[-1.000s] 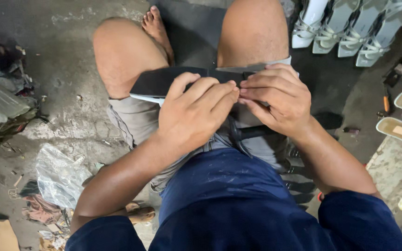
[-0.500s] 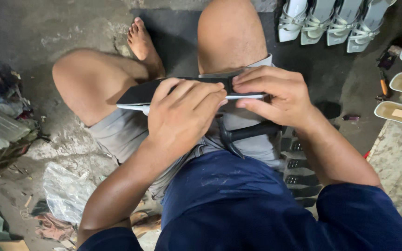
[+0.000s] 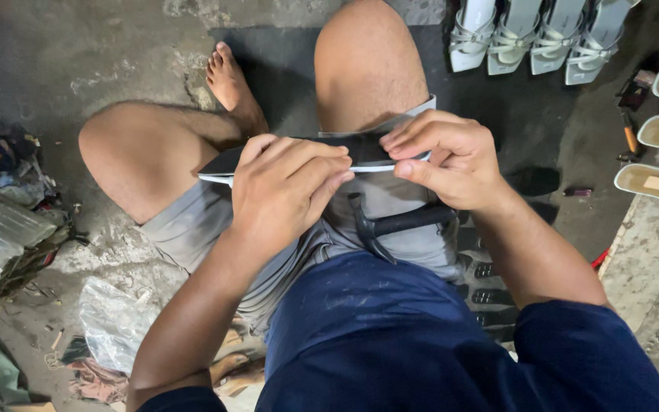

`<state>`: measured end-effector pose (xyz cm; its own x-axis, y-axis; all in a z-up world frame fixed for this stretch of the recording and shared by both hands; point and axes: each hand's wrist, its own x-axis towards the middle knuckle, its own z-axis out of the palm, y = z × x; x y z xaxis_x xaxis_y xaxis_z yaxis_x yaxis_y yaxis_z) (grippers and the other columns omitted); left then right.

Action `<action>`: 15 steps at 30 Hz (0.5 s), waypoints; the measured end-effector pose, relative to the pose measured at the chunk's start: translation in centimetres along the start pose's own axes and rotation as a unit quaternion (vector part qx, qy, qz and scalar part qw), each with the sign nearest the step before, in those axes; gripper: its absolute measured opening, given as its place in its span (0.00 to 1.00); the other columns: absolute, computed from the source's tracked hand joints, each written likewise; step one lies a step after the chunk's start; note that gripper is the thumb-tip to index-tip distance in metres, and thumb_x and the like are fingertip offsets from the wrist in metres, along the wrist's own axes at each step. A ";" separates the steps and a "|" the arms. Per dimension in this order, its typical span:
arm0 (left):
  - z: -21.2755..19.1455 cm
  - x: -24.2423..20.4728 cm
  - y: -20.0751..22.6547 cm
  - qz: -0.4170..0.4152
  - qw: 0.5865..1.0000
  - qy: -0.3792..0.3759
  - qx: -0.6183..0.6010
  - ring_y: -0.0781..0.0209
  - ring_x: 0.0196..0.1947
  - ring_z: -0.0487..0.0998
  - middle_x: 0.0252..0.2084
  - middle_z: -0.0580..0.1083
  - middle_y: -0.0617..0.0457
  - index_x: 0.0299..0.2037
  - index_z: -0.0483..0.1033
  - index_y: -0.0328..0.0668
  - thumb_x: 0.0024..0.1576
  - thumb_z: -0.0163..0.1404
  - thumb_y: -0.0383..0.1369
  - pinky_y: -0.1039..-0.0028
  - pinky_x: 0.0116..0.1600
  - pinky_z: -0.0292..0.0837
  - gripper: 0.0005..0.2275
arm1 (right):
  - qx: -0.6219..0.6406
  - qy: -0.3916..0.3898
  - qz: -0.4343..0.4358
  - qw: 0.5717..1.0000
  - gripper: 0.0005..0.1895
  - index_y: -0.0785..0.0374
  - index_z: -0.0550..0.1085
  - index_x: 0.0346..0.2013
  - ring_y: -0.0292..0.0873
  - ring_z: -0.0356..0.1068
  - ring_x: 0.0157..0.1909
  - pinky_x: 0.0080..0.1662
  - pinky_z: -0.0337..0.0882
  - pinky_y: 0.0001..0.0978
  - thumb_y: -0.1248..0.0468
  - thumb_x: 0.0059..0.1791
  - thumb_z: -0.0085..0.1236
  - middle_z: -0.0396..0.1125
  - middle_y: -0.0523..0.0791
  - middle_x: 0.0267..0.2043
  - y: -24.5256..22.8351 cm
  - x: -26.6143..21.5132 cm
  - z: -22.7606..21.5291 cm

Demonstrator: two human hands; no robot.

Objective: The person assembles white sandals by attaching black insoles to the soles. They use a handheld tool to press the insole edges into place and repeatedly check the fit. The person handles multiple sandals one at a time, placing finished units aside.

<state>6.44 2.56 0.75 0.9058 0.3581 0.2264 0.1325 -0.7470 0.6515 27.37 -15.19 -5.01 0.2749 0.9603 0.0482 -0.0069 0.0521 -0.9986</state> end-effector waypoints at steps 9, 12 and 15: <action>0.4 -0.2 -1.7 -0.027 0.998 -0.006 -0.062 0.63 0.41 0.79 0.43 0.80 0.62 0.39 0.81 0.46 0.58 0.62 0.34 0.69 0.50 0.65 0.05 | 0.070 0.004 -0.007 0.998 0.09 0.66 0.79 0.43 0.46 0.77 0.51 0.60 0.76 0.41 0.64 0.52 0.68 0.74 0.49 0.43 1.8 -0.2 -0.2; 0.6 -0.3 -2.4 -0.027 0.997 -0.011 -0.076 0.63 0.42 0.79 0.44 0.80 0.62 0.39 0.81 0.47 0.58 0.62 0.35 0.69 0.50 0.66 0.05 | 0.087 -0.003 -0.015 0.996 0.11 0.67 0.79 0.44 0.46 0.77 0.52 0.60 0.76 0.40 0.63 0.52 0.68 0.74 0.50 0.44 2.1 -0.3 -0.2; 0.9 -0.7 -2.9 -0.030 0.996 -0.011 -0.086 0.62 0.42 0.79 0.44 0.80 0.62 0.40 0.82 0.48 0.58 0.61 0.36 0.68 0.50 0.68 0.05 | 0.111 -0.032 0.018 0.993 0.16 0.69 0.78 0.47 0.48 0.74 0.56 0.61 0.72 0.39 0.60 0.52 0.65 0.73 0.52 0.51 2.5 -0.7 -0.6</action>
<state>5.75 4.01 -1.94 0.9069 0.3862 0.1683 0.1183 -0.6169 0.7781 27.71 -15.93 -7.58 0.2083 0.9778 0.0208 -0.2290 0.0695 -0.9709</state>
